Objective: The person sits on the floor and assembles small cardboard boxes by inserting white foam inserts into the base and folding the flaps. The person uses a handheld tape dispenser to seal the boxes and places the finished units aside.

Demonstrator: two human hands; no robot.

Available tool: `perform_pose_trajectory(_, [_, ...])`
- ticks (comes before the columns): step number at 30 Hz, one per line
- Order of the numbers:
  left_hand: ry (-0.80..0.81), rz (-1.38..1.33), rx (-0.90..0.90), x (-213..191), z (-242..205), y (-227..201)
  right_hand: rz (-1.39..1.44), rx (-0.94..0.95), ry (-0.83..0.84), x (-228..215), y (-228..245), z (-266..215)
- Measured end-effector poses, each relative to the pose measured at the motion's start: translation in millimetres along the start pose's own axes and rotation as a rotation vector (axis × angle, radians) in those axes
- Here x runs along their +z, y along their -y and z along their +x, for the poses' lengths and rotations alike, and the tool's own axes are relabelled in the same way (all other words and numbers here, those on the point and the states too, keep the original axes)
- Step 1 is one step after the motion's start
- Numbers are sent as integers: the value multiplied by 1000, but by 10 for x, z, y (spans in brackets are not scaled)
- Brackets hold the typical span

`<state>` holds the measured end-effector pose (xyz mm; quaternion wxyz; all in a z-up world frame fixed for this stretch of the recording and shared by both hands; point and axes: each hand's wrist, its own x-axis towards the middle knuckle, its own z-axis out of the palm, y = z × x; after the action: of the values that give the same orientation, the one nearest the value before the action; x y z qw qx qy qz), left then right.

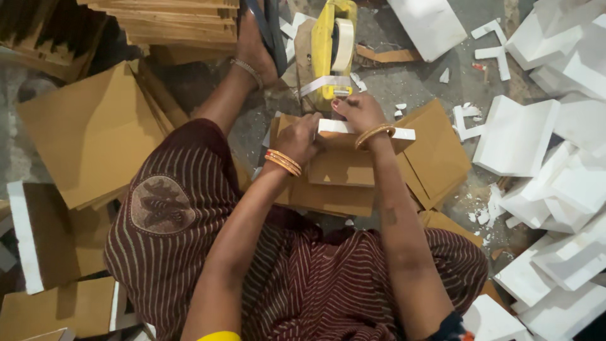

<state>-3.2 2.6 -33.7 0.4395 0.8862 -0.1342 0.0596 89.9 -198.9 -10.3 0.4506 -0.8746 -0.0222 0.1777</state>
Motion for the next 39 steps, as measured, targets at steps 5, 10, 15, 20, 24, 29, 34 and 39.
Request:
perform_pose_trajectory(5, [-51, 146, 78, 47, 4, 38, -216, 24, -4, 66, -293, 180])
perform_pose_trajectory(10, [6, 194, 23, -63, -144, -152, 25, 53, 285, 44, -491, 291])
perform_pose_trajectory(15, [49, 197, -47, -114, -310, -353, -165, 223, 408, -155, -491, -21])
perform_pose_trajectory(20, [22, 115, -12, -93, -273, -462, -533, 307, 393, -279, -87, -266])
perform_pose_trajectory(24, [15, 145, -43, -91, -234, -420, -687, 305, 159, -412, 178, -464])
perform_pose_trajectory(29, [37, 144, -44, -59, -186, -370, -334, 120, -26, -789, 138, -937])
perform_pose_trajectory(34, [-4, 129, -54, 17, -231, -319, -736, -229, 38, -858, -185, -1442])
perform_pose_trajectory(39, [23, -179, -334, 196, -427, -104, -505, -77, -123, -880, -461, -1817])
